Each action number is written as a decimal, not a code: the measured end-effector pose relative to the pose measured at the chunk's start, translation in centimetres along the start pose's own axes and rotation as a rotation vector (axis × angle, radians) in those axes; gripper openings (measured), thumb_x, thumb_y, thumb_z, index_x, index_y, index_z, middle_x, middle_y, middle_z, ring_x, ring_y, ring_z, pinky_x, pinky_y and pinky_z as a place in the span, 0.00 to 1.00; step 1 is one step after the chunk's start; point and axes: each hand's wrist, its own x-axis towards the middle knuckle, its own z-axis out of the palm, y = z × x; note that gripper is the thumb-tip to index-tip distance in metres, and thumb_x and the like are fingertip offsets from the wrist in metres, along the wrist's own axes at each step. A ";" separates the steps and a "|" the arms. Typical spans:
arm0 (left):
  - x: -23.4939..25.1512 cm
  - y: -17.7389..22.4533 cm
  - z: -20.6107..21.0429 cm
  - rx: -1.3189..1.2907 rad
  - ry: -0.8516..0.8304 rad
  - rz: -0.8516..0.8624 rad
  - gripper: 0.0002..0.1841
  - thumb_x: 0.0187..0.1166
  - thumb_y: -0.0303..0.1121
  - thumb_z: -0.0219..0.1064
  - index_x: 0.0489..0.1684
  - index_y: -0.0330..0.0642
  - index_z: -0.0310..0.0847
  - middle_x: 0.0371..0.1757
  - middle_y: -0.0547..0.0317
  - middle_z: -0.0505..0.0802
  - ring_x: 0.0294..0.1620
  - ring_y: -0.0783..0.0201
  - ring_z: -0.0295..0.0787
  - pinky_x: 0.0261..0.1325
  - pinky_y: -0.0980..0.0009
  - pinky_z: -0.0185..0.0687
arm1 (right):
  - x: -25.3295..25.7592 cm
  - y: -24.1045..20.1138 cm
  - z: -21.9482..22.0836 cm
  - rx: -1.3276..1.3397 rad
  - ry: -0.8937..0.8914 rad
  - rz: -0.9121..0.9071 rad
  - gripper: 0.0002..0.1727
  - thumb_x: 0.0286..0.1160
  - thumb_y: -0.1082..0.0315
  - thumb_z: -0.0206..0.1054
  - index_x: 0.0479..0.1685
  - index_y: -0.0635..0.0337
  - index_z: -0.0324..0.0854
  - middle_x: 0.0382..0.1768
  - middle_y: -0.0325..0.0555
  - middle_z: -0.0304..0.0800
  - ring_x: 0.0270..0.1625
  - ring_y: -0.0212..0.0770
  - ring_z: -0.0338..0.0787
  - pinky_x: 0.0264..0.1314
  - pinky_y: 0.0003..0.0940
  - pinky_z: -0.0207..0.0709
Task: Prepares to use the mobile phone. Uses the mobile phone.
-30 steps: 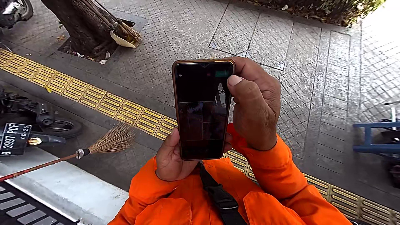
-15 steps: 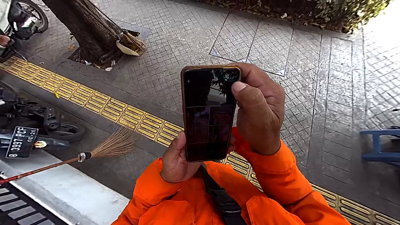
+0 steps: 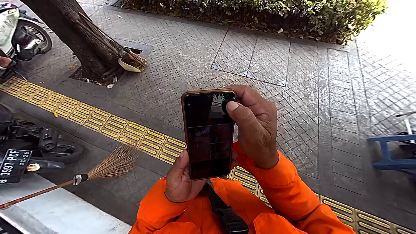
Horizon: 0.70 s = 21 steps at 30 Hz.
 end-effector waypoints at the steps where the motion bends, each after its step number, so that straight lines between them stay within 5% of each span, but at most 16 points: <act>1: 0.1 -0.2 0.1 0.001 0.004 0.000 0.30 0.86 0.52 0.58 0.75 0.37 0.77 0.72 0.32 0.84 0.75 0.36 0.79 0.81 0.40 0.69 | -0.1 -0.1 -0.1 -0.012 0.012 0.005 0.16 0.85 0.73 0.48 0.54 0.73 0.80 0.38 0.44 0.88 0.38 0.29 0.89 0.39 0.24 0.86; 7: 0.3 -0.9 0.0 0.000 0.002 -0.029 0.30 0.86 0.53 0.58 0.75 0.37 0.77 0.73 0.32 0.83 0.76 0.35 0.78 0.82 0.41 0.68 | -0.3 -0.3 -0.9 -0.079 0.055 0.010 0.11 0.85 0.74 0.54 0.50 0.71 0.80 0.33 0.42 0.86 0.33 0.27 0.87 0.34 0.21 0.85; 21: 0.8 -1.4 0.4 -0.031 -0.002 -0.074 0.31 0.85 0.53 0.58 0.76 0.38 0.76 0.72 0.31 0.83 0.74 0.36 0.80 0.80 0.42 0.70 | -1.5 -0.5 -2.0 -0.016 0.042 0.053 0.18 0.84 0.75 0.46 0.56 0.74 0.79 0.37 0.46 0.86 0.36 0.30 0.87 0.35 0.22 0.84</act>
